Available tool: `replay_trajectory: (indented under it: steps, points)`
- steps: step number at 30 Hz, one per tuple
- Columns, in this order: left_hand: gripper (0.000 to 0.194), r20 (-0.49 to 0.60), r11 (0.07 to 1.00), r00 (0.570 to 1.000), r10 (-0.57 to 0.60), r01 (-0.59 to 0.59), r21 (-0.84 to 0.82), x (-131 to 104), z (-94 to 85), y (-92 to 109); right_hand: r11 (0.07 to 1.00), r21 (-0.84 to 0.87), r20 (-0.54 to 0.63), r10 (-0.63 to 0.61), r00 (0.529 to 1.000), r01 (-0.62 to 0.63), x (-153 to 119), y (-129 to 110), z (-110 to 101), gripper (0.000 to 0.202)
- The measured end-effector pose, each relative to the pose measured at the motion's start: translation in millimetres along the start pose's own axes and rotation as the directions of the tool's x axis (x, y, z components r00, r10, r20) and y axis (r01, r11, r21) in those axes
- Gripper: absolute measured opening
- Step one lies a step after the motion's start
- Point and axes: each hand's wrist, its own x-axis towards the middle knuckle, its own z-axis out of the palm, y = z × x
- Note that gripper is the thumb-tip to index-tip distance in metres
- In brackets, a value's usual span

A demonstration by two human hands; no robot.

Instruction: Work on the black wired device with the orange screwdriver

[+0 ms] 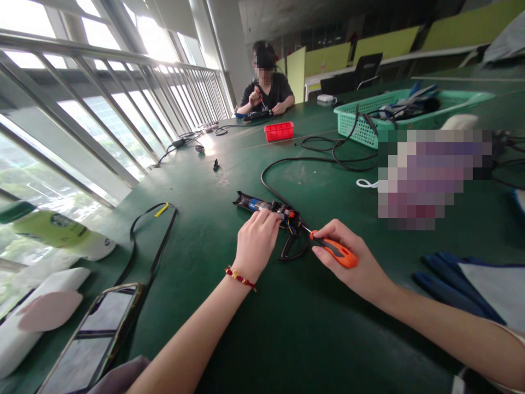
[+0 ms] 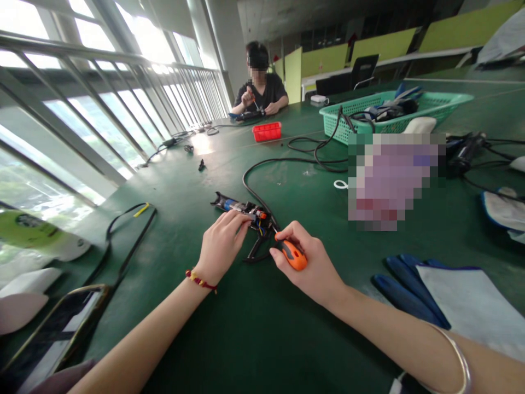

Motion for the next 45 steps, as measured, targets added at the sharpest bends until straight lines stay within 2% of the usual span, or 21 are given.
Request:
replay_trajectory:
  steps: [9, 19, 24, 28, 31, 34, 38, 40, 45]
  points:
    - [0.018, -0.019, 0.993, 0.999, 0.04, -0.038, 0.116, 1.6, -0.7, 0.9, 1.0, -0.015, -0.003, -0.013, 1.0, 0.013, -0.2, 1.1, 0.1, 0.011]
    - [0.017, 0.0, 0.994, 0.999, 0.036, -0.036, 0.107, 2.0, -1.5, 1.9, 0.996, -0.061, -0.042, -0.061, 0.997, 0.058, -0.6, 2.6, 1.2, 0.011]
    - [0.015, -0.074, 0.998, 0.996, -0.058, 0.058, -0.005, 2.7, 5.5, -1.1, 0.99, -0.069, -0.053, -0.124, 0.991, 0.12, -1.1, 3.7, 2.2, 0.015]
    - [0.01, -0.11, 0.988, 0.984, -0.139, 0.129, -0.086, 3.8, 5.1, -8.1, 0.978, -0.074, -0.128, -0.203, 0.971, 0.195, -3.4, 1.4, 1.2, 0.021]
    - [0.024, -0.07, 0.99, 0.993, -0.094, 0.086, -0.114, 4.3, 4.6, -20.6, 0.946, -0.111, -0.16, -0.318, 0.934, 0.303, -7.2, -2.0, -0.9, 0.022]
    - [0.043, -0.011, 0.993, 0.999, -0.043, 0.042, -0.107, 3.3, 8.1, -34.6, 0.909, -0.125, -0.132, -0.413, 0.901, 0.398, -11.4, -4.6, -1.8, 0.027]
    - [0.044, 0.028, 0.994, 0.999, -0.024, 0.026, -0.102, 1.7, 14.2, -42.2, 0.876, -0.113, -0.086, -0.479, 0.873, 0.47, -13.0, -5.8, -0.7, 0.035]
    - [0.047, 0.032, 0.996, 0.999, -0.018, 0.02, -0.082, 1.9, 15.0, -41.1, 0.876, -0.115, -0.054, -0.477, 0.877, 0.469, -11.7, -6.0, -0.2, 0.036]
    - [0.05, 0.057, 0.999, 0.997, -0.042, 0.043, -0.013, 3.6, 8.8, -35.1, 0.922, -0.112, -0.036, -0.375, 0.926, 0.37, -8.5, -6.0, -0.6, 0.029]
